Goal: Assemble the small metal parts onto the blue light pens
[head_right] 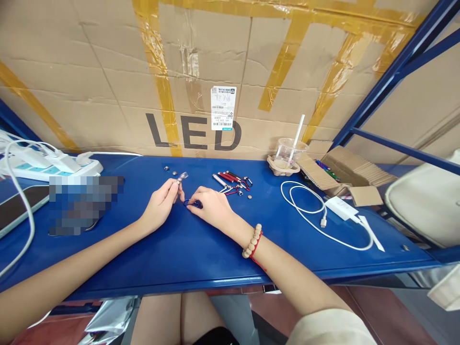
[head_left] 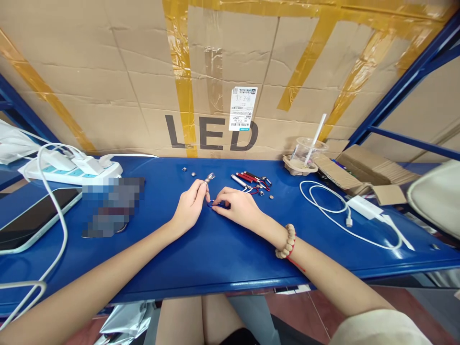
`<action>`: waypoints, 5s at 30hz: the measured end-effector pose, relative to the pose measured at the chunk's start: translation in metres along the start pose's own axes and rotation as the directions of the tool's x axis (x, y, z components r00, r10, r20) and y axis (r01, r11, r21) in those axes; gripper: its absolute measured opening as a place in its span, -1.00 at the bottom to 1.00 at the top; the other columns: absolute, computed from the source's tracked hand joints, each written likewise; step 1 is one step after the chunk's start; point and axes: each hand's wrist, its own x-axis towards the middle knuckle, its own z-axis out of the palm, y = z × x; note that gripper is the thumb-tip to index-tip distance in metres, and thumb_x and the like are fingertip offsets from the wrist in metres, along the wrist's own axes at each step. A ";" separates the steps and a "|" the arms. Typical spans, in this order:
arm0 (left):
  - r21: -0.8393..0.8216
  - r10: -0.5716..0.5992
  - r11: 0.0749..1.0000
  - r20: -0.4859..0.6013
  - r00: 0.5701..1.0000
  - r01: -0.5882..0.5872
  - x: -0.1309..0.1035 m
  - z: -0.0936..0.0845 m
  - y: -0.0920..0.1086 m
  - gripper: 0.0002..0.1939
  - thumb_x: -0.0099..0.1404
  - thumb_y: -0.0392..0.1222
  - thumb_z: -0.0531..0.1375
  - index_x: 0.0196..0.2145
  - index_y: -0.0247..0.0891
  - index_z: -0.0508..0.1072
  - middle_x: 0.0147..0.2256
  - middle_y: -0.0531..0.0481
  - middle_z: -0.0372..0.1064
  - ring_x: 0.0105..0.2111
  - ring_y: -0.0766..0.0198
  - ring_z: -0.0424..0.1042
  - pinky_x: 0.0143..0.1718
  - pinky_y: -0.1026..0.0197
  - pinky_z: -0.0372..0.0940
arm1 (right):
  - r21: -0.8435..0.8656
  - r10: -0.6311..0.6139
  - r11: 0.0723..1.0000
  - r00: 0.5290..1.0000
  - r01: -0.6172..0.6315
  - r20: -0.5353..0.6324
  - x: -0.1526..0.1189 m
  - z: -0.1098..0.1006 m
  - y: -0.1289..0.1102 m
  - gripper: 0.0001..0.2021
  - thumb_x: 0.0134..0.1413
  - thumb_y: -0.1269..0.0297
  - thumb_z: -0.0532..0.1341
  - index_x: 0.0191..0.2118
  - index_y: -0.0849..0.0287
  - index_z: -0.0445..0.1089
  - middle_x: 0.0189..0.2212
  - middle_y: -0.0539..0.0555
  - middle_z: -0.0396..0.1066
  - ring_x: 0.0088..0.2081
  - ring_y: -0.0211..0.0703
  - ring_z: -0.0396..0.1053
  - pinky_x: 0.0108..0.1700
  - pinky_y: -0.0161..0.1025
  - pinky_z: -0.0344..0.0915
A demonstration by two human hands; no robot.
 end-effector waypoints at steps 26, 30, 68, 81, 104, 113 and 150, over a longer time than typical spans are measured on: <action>0.127 0.112 0.986 -0.040 0.993 -0.106 -0.010 -0.003 0.000 -0.79 0.29 -0.01 -0.08 -0.38 -0.20 0.11 -0.48 0.12 0.21 -0.47 0.37 0.22 -0.33 0.29 0.12 | -0.244 0.225 0.936 0.963 -0.256 -0.145 0.005 -0.030 0.027 -0.79 0.11 0.21 0.11 -0.21 0.04 0.46 -0.21 0.03 0.42 -0.27 -0.19 0.37 -0.33 -0.33 0.20; 0.281 0.231 0.931 0.038 0.972 -0.232 -0.005 -0.001 0.008 -0.75 0.27 -0.01 -0.05 -0.44 -0.22 0.17 -0.48 0.09 0.19 -0.45 0.35 0.19 -0.36 0.30 0.09 | -0.260 0.181 0.944 0.978 -0.202 -0.102 0.004 -0.026 0.028 -0.73 0.09 0.07 0.12 -0.24 0.06 0.48 -0.25 0.05 0.46 -0.19 -0.14 0.38 -0.27 -0.29 0.23; 0.539 0.263 0.794 0.114 0.958 -0.282 0.012 -0.001 -0.005 -0.56 0.24 0.08 0.01 -0.61 -0.29 0.29 -0.45 0.01 0.26 -0.42 0.33 0.26 -0.52 0.31 -0.05 | -0.378 0.138 0.909 0.982 -0.177 -0.127 0.006 -0.003 0.024 -0.74 0.19 0.27 0.02 -0.26 0.16 0.46 -0.16 0.12 0.42 -0.09 -0.09 0.33 -0.24 -0.28 0.24; 0.579 0.201 0.777 0.145 0.969 -0.248 0.012 -0.005 -0.005 -0.56 0.27 0.14 -0.08 -0.41 -0.25 0.36 -0.36 0.03 0.37 -0.37 0.33 0.32 -0.47 0.35 0.03 | -0.143 0.070 0.983 0.950 -0.118 -0.303 0.006 -0.003 0.021 -0.81 0.09 0.16 0.15 -0.32 0.09 0.48 -0.35 0.03 0.46 -0.35 -0.20 0.37 -0.35 -0.31 0.21; 0.652 0.166 0.699 0.252 0.954 -0.294 0.012 -0.009 0.002 -0.63 0.25 0.06 0.02 -0.36 -0.27 0.47 -0.34 -0.09 0.46 -0.31 0.22 0.41 -0.43 0.34 0.15 | 0.163 -0.214 0.941 0.892 0.298 -0.398 0.003 -0.003 -0.004 -0.78 0.09 0.16 0.14 -0.38 0.17 0.45 -0.39 0.06 0.41 -0.42 -0.28 0.33 -0.44 -0.34 0.24; 0.712 0.155 0.666 0.162 0.974 -0.225 0.010 -0.005 0.001 -0.55 0.28 0.11 -0.06 -0.27 -0.26 0.46 -0.31 -0.12 0.47 -0.26 0.20 0.43 -0.37 0.33 0.19 | 0.128 -0.079 0.982 0.914 0.140 -0.399 0.005 -0.001 0.002 -0.72 0.16 0.16 0.03 -0.22 0.15 0.43 -0.30 0.09 0.42 -0.40 -0.23 0.34 -0.44 -0.33 0.25; 0.758 0.120 0.636 0.084 0.989 -0.141 0.009 -0.004 0.002 -0.56 0.32 0.04 -0.18 -0.20 -0.19 0.41 -0.35 -0.10 0.48 -0.30 0.15 0.45 -0.37 0.26 0.22 | -0.206 -0.109 0.974 0.991 0.091 -0.078 0.009 0.008 0.016 -0.78 0.15 0.25 0.10 -0.16 0.09 0.45 -0.19 0.10 0.41 -0.09 -0.12 0.29 0.10 -0.02 -0.01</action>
